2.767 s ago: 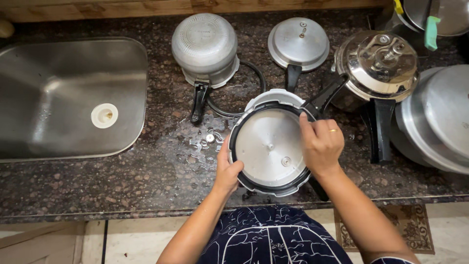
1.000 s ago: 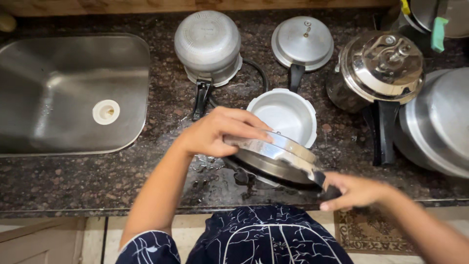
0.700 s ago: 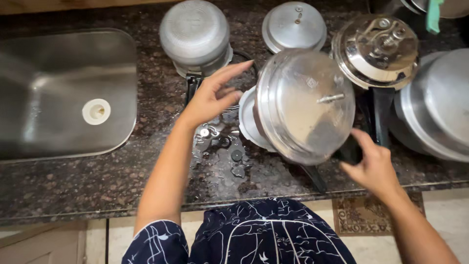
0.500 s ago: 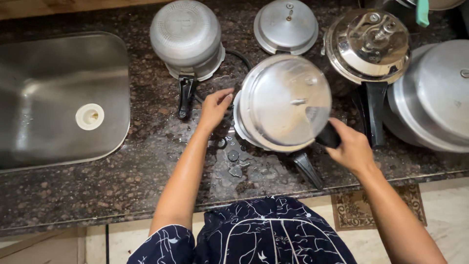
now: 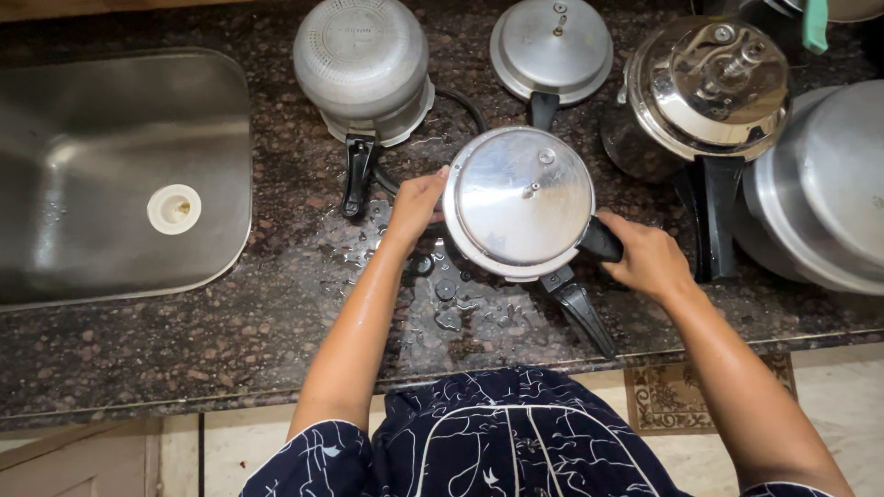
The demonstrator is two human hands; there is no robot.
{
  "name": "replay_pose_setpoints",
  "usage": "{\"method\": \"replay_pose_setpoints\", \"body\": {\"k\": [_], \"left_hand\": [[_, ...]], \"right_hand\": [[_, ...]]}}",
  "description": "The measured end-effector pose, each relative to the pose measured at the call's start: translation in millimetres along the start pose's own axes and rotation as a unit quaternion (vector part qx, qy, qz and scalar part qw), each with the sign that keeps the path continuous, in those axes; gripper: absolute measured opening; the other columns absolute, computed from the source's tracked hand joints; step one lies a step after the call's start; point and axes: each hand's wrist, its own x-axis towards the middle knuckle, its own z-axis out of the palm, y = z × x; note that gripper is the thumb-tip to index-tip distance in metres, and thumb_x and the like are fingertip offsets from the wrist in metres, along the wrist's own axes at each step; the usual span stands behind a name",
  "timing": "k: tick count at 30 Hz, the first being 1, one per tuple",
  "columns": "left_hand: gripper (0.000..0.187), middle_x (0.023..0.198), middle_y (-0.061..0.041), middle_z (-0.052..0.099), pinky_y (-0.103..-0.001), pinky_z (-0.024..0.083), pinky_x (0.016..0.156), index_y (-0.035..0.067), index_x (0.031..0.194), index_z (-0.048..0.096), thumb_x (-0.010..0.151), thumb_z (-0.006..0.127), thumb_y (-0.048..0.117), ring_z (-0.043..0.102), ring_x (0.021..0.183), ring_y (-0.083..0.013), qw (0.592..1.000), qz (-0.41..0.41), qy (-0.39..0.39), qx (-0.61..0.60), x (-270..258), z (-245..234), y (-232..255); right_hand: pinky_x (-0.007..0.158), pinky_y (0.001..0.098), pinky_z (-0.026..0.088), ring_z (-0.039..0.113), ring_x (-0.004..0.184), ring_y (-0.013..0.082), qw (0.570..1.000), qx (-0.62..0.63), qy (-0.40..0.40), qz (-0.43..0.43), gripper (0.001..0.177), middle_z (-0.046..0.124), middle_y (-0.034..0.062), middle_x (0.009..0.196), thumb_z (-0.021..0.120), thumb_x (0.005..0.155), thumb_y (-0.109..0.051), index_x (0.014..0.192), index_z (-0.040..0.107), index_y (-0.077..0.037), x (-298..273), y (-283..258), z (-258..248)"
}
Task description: The person reassembles a pressure cooker on the kitchen counter: they set the inner pot into the cooker body, fit the black rubber gasket around the lid rim, place the lid on the cooker, and screw the pressure regulator onto the lid. They then move the assembled cooker aside and step away.
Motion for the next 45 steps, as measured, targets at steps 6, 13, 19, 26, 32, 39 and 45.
{"method": "replay_pose_setpoints", "body": {"k": [6,13,19,26,32,39,45], "left_hand": [[0.037,0.093,-0.004,0.073,-0.027,0.058,0.072,-0.001,0.118,0.075,0.099,0.067,0.03,0.066,0.079,-0.0098,0.999,0.014,0.007,0.051,-3.5,0.8,5.2],[0.033,0.089,-0.002,0.074,-0.026,0.061,0.07,0.0,0.113,0.076,0.096,0.069,0.027,0.068,0.076,-0.0077,0.995,0.006,0.036,0.097,-3.4,4.4,8.2],[0.031,0.086,-0.001,0.071,-0.024,0.059,0.067,-0.001,0.113,0.075,0.096,0.07,0.025,0.065,0.074,-0.0069,0.997,0.004,0.031,0.076,-2.2,2.2,4.7],[0.03,0.088,0.0,0.07,-0.023,0.059,0.069,0.0,0.115,0.074,0.098,0.068,0.024,0.066,0.076,-0.0062,0.996,-0.01,0.018,0.084,-1.7,-4.8,-7.4],[0.032,0.093,0.001,0.072,-0.024,0.061,0.074,0.0,0.121,0.07,0.098,0.069,0.022,0.069,0.08,-0.006,0.999,-0.035,-0.001,-0.005,-7.2,-9.6,-22.4],[0.054,0.125,-0.014,0.064,-0.042,0.052,0.096,0.013,0.139,0.061,0.089,0.077,0.026,0.064,0.105,-0.0266,0.891,0.224,0.124,0.376,-44.6,11.1,22.1],[0.078,0.145,-0.009,0.057,-0.068,0.016,0.115,0.019,0.136,0.065,0.07,0.085,0.056,0.039,0.145,-0.037,0.778,0.361,-0.057,0.511,-45.5,67.8,80.8]], "right_hand": [[0.08,0.0495,0.057,0.07,0.094,0.0395,0.999,-0.016,-0.028,0.024,0.081,0.073,0.0154,0.106,0.085,0.063,-0.014,0.139,0.057,-0.02,0.8,-4.3,-4.6],[0.081,0.0494,0.056,0.07,0.094,0.04,0.998,-0.012,-0.041,0.042,0.076,0.073,0.016,0.105,0.085,0.064,-0.014,0.136,0.058,-0.02,-6.5,-13.6,-7.9],[0.081,0.0488,0.057,0.07,0.094,0.0388,0.999,-0.01,-0.026,0.029,0.073,0.074,0.0152,0.103,0.084,0.065,-0.015,0.133,0.059,-0.019,-7.7,-16.9,-7.7],[0.077,0.0498,0.057,0.07,0.09,0.0406,0.998,-0.045,-0.034,0.04,0.077,0.073,0.0144,0.107,0.086,0.064,-0.018,0.136,0.057,-0.02,-11.3,-14.9,-2.5],[0.075,0.0493,0.058,0.071,0.087,0.0399,0.996,-0.08,-0.028,0.019,0.078,0.073,0.0129,0.108,0.086,0.065,-0.023,0.137,0.055,-0.023,-10.2,-15.8,-1.4],[0.109,0.059,0.038,0.057,0.125,0.0383,0.985,-0.162,-0.014,0.056,0.1,0.062,0.0183,0.134,0.083,0.066,-0.053,0.148,0.048,-0.009,-31.0,-24.6,-22.0],[0.106,0.0694,0.023,0.038,0.135,0.0522,0.979,-0.197,0.01,0.052,0.15,0.04,0.0324,0.148,0.081,0.041,-0.083,0.146,0.032,0.011,-62.3,-44.8,-6.9]]}}
